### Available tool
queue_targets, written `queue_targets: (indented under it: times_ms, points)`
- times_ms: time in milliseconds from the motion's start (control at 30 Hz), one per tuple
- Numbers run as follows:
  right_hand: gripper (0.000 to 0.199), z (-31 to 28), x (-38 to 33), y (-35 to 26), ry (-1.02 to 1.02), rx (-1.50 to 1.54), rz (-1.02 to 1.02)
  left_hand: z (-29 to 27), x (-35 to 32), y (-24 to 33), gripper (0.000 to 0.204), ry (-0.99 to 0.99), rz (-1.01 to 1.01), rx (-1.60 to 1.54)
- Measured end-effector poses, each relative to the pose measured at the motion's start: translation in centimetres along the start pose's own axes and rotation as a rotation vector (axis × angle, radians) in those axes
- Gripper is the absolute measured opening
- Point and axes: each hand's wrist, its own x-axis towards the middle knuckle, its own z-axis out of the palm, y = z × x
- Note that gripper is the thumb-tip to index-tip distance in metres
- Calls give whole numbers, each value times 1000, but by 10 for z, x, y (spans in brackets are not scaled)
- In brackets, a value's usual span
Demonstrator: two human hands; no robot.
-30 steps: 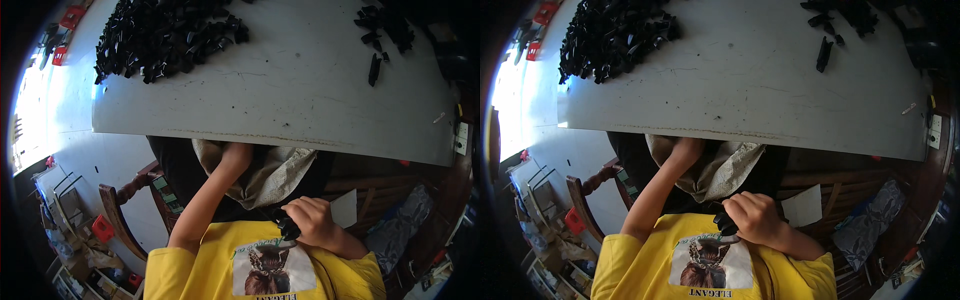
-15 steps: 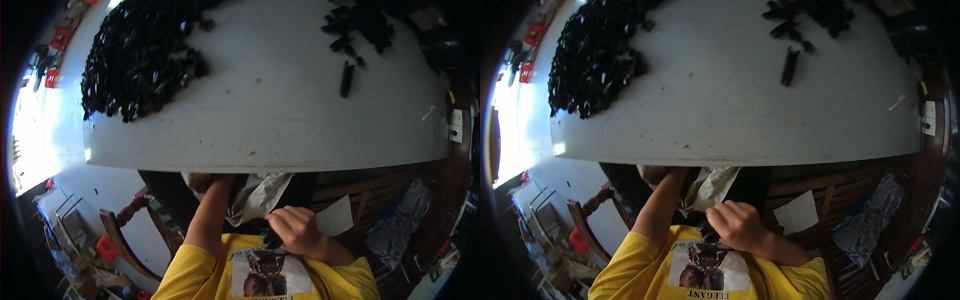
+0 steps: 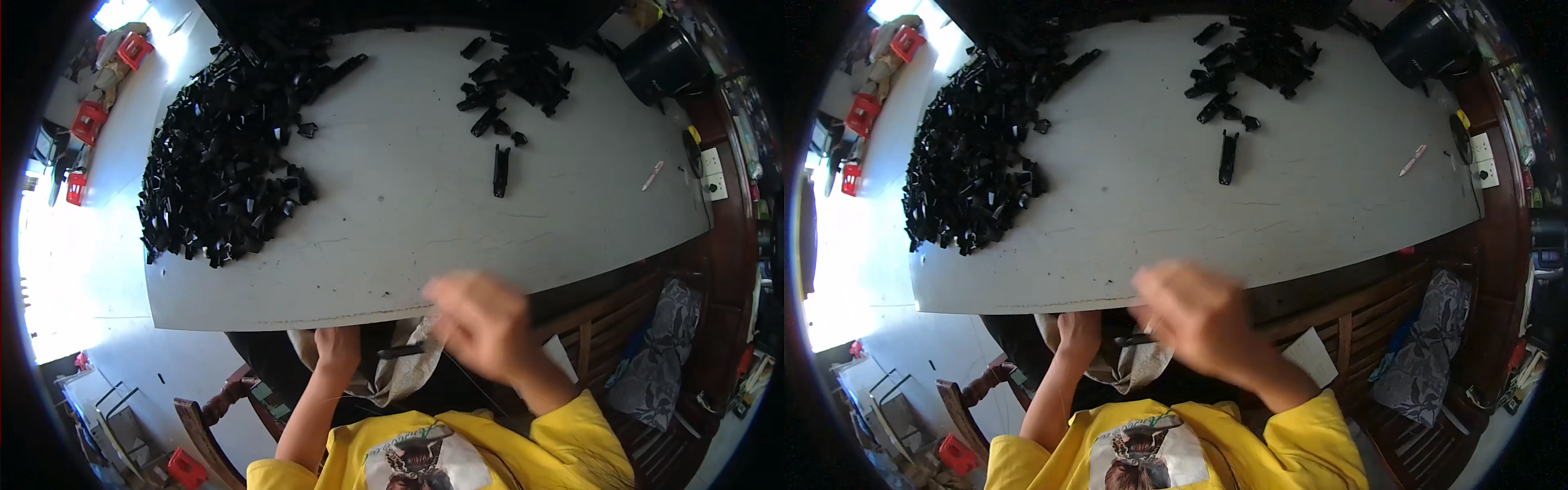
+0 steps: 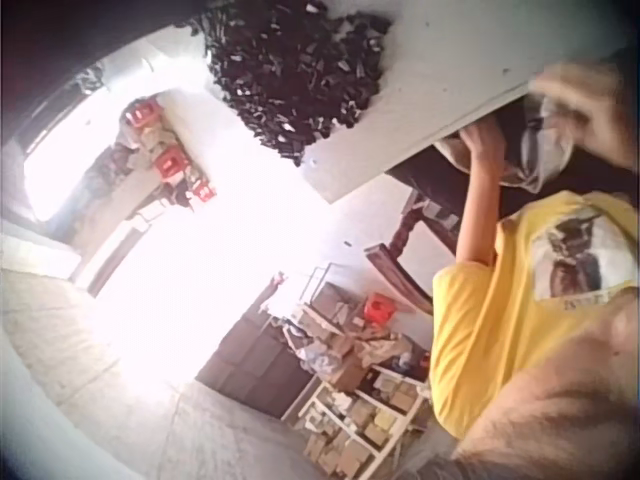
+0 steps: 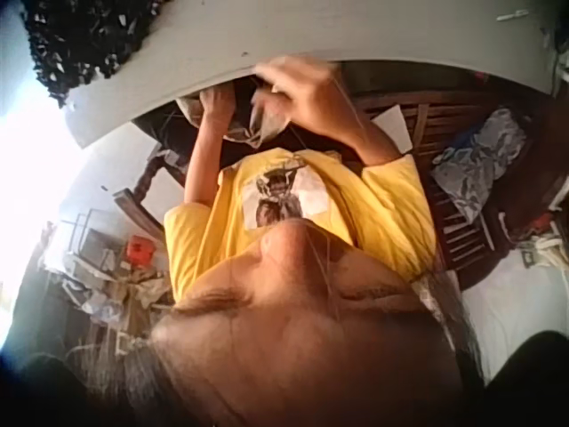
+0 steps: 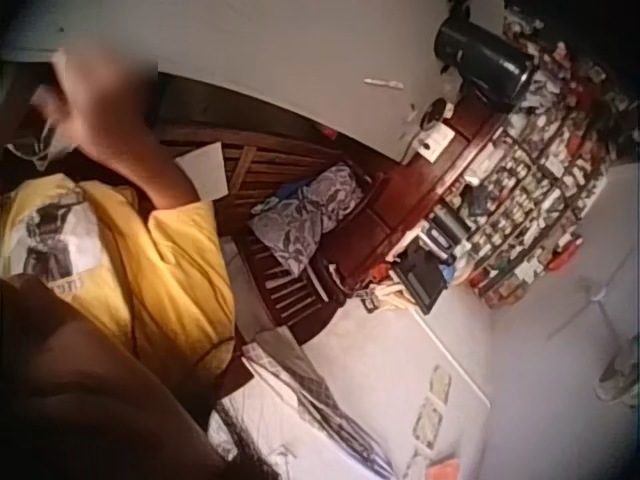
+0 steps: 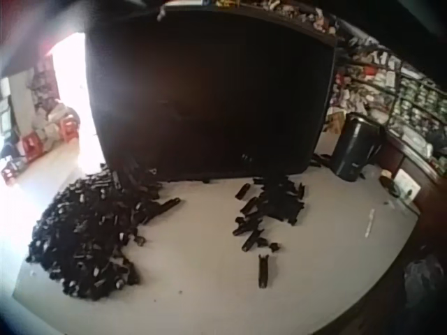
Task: Packaging small black plastic components into a collection bag.
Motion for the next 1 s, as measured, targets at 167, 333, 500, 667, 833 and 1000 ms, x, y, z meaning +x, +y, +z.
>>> queue_targets:
  times_ms: [167,333,500,667,833,1000]
  points:
    - [43,-32,53,94,94,-649,40,-52,-42,-1,23,33,-18,-177]
    - [25,-28,42,56,61,-643,-243,-91,-72,-6,17,231,76,-896]
    - [29,-13,22,-11,-193,13,-265,-136,-77,7,19,611,324,-1052]
    - [31,-12,22,-26,-201,37,-311,-146,-82,11,19,662,357,-1065]
    - [28,-13,21,-28,-216,23,-322,-150,-82,13,18,679,401,-1029]
    - [27,-12,21,-27,-249,70,-311,-148,-81,7,18,645,469,-1059]
